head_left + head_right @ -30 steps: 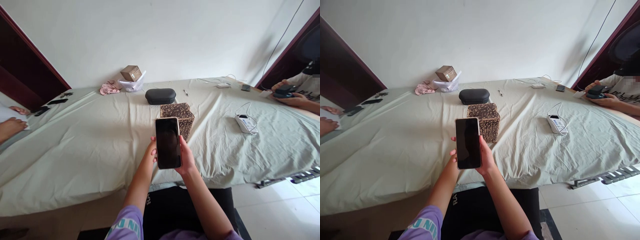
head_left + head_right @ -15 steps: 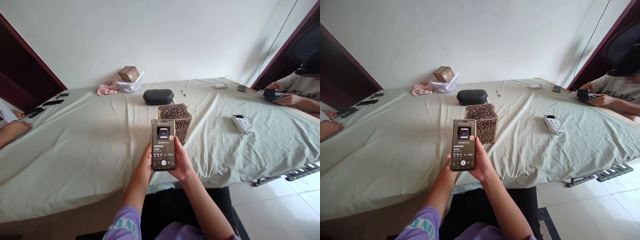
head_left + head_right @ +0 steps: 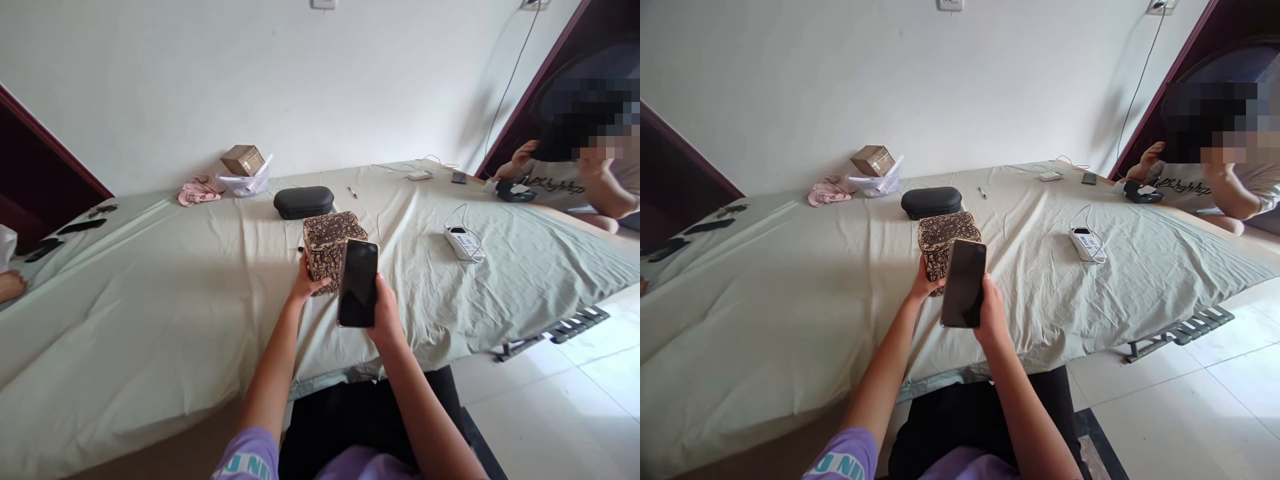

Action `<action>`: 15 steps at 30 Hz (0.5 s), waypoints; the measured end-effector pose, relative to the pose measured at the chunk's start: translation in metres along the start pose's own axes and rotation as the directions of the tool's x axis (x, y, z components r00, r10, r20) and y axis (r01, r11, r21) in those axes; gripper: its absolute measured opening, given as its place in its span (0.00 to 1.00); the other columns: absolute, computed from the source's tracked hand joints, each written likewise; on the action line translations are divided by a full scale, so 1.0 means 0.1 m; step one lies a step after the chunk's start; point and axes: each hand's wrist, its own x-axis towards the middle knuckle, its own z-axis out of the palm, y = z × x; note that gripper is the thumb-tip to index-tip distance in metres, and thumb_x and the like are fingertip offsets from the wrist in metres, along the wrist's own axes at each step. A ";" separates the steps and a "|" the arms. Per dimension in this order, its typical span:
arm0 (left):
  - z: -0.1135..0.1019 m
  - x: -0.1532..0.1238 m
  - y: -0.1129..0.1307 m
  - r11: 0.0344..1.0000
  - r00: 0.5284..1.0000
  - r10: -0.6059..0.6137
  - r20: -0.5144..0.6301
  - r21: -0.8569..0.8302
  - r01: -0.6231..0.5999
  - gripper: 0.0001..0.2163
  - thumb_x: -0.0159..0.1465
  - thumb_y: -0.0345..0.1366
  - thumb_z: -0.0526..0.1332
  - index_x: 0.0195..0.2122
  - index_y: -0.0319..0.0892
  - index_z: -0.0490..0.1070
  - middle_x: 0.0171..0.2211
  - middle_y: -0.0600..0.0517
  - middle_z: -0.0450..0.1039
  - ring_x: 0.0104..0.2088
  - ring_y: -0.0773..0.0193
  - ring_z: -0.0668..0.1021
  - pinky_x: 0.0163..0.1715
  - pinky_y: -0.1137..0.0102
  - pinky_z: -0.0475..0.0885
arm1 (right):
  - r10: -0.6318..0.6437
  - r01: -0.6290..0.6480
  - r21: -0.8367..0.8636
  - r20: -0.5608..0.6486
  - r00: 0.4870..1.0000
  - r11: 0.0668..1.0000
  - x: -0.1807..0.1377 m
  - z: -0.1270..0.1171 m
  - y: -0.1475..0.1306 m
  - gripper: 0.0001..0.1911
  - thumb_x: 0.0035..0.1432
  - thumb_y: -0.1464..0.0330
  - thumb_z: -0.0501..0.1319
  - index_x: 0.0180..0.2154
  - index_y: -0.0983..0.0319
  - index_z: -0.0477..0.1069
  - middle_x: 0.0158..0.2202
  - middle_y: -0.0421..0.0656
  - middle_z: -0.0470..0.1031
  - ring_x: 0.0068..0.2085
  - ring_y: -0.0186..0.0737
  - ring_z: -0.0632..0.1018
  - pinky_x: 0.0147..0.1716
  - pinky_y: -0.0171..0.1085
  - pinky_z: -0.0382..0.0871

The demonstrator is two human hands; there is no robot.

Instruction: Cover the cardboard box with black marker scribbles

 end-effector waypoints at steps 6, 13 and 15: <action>-0.09 0.02 0.03 0.999 0.976 0.033 -0.217 0.046 -0.024 0.65 0.42 0.52 0.84 0.76 0.49 0.48 0.71 0.37 0.61 0.70 0.38 0.70 0.69 0.45 0.69 | -0.283 0.174 -0.515 -0.141 0.949 0.839 0.51 -0.72 -0.20 0.30 0.57 0.37 0.62 0.27 0.58 0.70 0.22 0.36 0.70 0.27 0.40 0.73 0.28 0.38 0.71; -0.12 0.07 0.07 0.993 0.953 0.104 -0.286 -0.025 -0.116 0.57 0.47 0.56 0.81 0.73 0.49 0.55 0.72 0.38 0.65 0.73 0.42 0.70 0.75 0.48 0.61 | -0.340 0.134 -0.908 -0.010 0.940 0.397 0.83 -1.02 0.05 0.26 0.65 0.55 0.55 0.49 0.64 0.83 0.46 0.56 0.86 0.55 0.59 0.84 0.56 0.50 0.76; -0.12 0.07 0.06 0.993 0.957 0.066 -0.282 -0.074 -0.091 0.56 0.45 0.57 0.82 0.71 0.48 0.58 0.70 0.37 0.68 0.72 0.42 0.71 0.75 0.47 0.61 | -0.314 0.120 -0.928 0.003 0.949 0.352 0.85 -1.00 0.12 0.29 0.65 0.59 0.54 0.58 0.67 0.81 0.51 0.58 0.86 0.57 0.59 0.83 0.58 0.52 0.75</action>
